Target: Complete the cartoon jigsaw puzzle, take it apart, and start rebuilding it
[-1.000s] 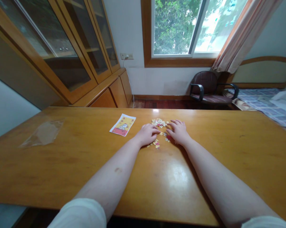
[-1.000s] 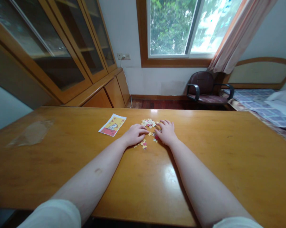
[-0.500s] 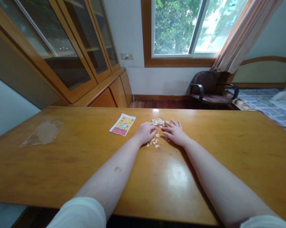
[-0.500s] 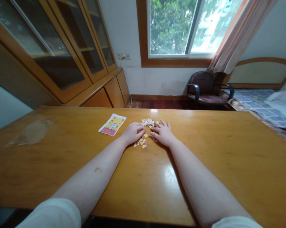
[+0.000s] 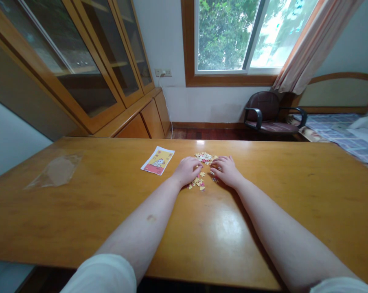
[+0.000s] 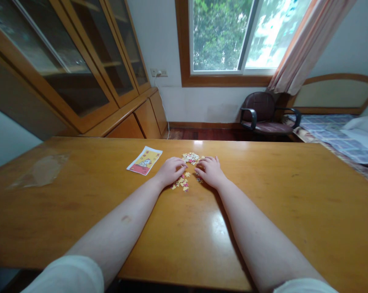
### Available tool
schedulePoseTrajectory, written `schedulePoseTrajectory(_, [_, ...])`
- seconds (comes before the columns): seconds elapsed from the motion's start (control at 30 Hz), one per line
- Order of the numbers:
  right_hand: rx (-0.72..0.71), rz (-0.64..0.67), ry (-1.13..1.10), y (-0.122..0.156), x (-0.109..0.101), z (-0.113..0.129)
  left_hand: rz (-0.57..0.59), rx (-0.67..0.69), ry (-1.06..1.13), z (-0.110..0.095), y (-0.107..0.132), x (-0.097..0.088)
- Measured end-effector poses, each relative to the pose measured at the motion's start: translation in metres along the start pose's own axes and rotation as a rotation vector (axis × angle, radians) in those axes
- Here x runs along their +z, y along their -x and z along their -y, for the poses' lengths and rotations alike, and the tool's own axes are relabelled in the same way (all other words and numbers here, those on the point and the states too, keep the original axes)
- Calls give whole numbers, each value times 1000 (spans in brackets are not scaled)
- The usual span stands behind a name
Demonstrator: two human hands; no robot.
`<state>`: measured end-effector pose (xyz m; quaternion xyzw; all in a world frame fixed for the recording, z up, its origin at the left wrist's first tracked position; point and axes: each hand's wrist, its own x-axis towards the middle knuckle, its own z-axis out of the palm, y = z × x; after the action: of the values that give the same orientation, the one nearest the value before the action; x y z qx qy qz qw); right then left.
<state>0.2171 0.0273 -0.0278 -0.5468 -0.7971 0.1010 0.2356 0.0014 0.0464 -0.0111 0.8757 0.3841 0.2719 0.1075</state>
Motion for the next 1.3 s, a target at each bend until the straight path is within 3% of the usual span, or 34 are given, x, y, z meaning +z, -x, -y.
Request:
schedulePoseTrajectory(0.37, [-13, 3, -1, 1, 0, 1, 9, -11, 1, 0, 0, 1])
schedulePoseTrajectory(0.8, [274, -139, 34, -2, -3, -4, 14, -30, 16, 0, 0, 0])
schedulePoseTrajectory(0.9, [190, -118, 49, 0, -3, -1, 12, -25, 16, 1, 0, 1])
schedulePoseTrajectory(1.1, [26, 89, 133, 5, -1, 9, 15, -21, 5, 1, 0, 1])
schedulePoseTrajectory(1.3, [-1, 73, 87, 3, -2, 8, 25, -26, 14, -1, -1, -1])
